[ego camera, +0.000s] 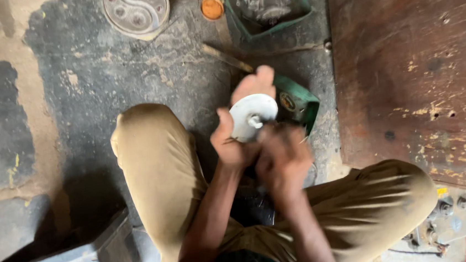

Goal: The person sits on the workshop floor holding a circular metal disc and files its edge with a long flat file, rotating the disc to work around the rim. They then set the file aside and wipe the disc with a gray cloth.

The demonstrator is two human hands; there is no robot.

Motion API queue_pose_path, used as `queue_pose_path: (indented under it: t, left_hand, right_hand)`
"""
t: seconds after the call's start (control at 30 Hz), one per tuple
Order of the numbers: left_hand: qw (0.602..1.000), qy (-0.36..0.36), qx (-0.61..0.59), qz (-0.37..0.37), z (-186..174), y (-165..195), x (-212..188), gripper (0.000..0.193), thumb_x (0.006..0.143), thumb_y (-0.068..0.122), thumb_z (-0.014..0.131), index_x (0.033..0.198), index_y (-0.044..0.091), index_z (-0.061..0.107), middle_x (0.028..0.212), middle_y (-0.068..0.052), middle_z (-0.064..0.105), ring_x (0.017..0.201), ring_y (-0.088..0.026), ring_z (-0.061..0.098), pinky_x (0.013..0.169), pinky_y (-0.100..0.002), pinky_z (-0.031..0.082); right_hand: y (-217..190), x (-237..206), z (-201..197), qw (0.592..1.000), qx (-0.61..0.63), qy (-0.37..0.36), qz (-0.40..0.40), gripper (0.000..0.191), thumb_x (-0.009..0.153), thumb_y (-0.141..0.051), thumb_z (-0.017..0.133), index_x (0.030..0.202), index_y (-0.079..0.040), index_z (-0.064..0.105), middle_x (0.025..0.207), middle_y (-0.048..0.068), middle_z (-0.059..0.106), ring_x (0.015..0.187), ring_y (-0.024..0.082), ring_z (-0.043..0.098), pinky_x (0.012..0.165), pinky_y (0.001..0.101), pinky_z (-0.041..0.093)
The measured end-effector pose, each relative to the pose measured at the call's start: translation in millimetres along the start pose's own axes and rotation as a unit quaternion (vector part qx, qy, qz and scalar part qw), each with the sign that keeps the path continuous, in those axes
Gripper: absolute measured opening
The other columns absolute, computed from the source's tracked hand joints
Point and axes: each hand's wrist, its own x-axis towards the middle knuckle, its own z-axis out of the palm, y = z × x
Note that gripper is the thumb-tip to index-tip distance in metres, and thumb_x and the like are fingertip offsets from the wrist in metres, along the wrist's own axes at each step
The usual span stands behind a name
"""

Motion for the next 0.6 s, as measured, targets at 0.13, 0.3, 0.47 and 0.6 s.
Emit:
queue_pose_path:
  t: [0.13, 0.3, 0.47, 0.6]
  left_hand:
    - [0.998, -0.001, 0.058, 0.002, 0.2, 3.0, -2.1, 0.082, 0.114, 0.059, 0.041, 0.162, -0.007, 0.033, 0.166, -0.02, 0.034, 0.14, -0.029, 0.042, 0.124, -0.042, 0.033]
    - [0.998, 0.003, 0.066, 0.018, 5.5, 1.8, -0.1, 0.08, 0.109, 0.058, 0.043, 0.161, -0.002, 0.032, 0.173, -0.017, 0.031, 0.156, -0.027, 0.039, 0.131, -0.041, 0.031]
    - [1.0, 0.005, 0.003, 0.002, 3.9, 4.6, -3.5, 0.081, 0.11, 0.057, 0.044, 0.165, 0.0, 0.034, 0.171, -0.015, 0.029, 0.146, -0.027, 0.039, 0.122, -0.04, 0.032]
    - [1.0, 0.011, 0.01, 0.005, 7.0, 9.2, -7.8, 0.08, 0.109, 0.058, 0.042, 0.158, -0.005, 0.038, 0.168, -0.022, 0.032, 0.142, -0.032, 0.04, 0.111, -0.04, 0.032]
  right_hand:
    - [1.0, 3.0, -2.2, 1.0, -0.022, -0.007, 0.014, 0.027, 0.088, 0.0, 0.064, 0.113, -0.006, 0.071, 0.104, 0.021, 0.065, 0.088, 0.038, 0.065, 0.071, 0.0471, 0.055]
    - [3.8, 5.5, -9.5, 1.0, -0.002, -0.002, -0.027, 0.026, 0.09, 0.001, 0.064, 0.113, -0.009, 0.073, 0.112, 0.018, 0.068, 0.091, 0.035, 0.067, 0.074, 0.0455, 0.057]
    - [1.4, -3.2, -8.7, 0.998, -0.015, -0.028, -0.052, 0.024, 0.08, -0.005, 0.069, 0.103, -0.01, 0.075, 0.101, 0.017, 0.066, 0.082, 0.033, 0.063, 0.063, 0.0457, 0.052]
    - [4.0, -0.2, -1.9, 0.996, -0.064, -0.056, -0.008, 0.022, 0.084, -0.001, 0.069, 0.102, -0.009, 0.078, 0.089, 0.013, 0.063, 0.07, 0.028, 0.061, 0.053, 0.0428, 0.048]
